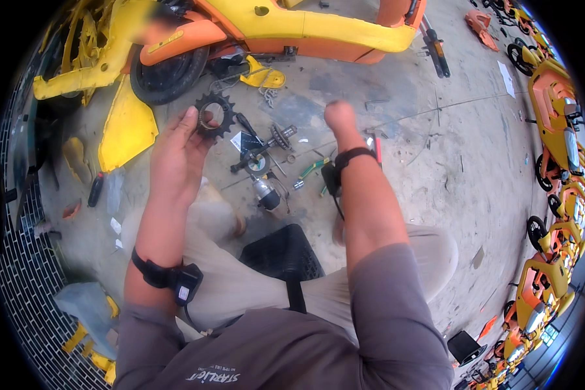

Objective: The person handles a drive chain and a sprocket assembly on an axle, then removes a bearing and a gear by hand.

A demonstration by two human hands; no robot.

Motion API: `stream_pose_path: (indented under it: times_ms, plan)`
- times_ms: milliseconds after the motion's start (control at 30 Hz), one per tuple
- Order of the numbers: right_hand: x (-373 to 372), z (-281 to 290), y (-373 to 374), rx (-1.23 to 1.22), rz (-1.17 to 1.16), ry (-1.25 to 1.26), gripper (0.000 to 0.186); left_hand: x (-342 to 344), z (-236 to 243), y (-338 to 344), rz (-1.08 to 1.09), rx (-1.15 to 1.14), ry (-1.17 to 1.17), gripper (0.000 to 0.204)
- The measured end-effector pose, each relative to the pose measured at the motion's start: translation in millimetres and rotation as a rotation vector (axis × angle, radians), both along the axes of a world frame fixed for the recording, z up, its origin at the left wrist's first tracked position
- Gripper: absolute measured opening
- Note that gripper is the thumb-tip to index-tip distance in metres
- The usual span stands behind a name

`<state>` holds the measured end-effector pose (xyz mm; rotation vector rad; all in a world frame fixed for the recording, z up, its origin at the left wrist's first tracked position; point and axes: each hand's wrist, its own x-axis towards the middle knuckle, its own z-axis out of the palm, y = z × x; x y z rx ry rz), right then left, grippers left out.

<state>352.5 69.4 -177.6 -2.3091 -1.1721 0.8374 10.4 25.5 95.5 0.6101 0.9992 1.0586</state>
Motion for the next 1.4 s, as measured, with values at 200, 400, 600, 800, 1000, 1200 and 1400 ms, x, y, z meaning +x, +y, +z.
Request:
stream_pose_path:
  times_ms: [200, 400, 600, 800, 1000, 1200, 1400]
  plan:
    - [-55, -110, -87, -0.141, 0.139, -0.133, 0.026, -31, -19, 10, 0.076, -0.068, 0.171, 0.031]
    - [-77, -130, -59, -0.228, 0.205, -0.111, 0.031, -33, -31, 16, 0.076, -0.168, 0.253, 0.033]
    - [-83, -143, -40, -0.264, 0.309, -0.176, 0.031, -28, -40, 28, 0.050, -0.218, 0.263, 0.031]
    - [-78, -161, -40, -0.299, 0.345, -0.222, 0.028, -19, -39, 30, 0.011, -0.210, 0.285, 0.032]
    - [-60, -126, -51, -0.258, 0.224, 0.025, 0.026, -10, -36, 28, -0.083, -0.170, 0.471, 0.030]
    - [-48, 53, -26, -0.113, 0.055, 0.872, 0.023, 0, -42, 16, -0.247, 0.078, 0.573, 0.029]
    - [-70, 227, -65, 0.119, 0.274, 0.902, 0.027, 30, -20, -1, -0.418, 0.137, 0.575, 0.027]
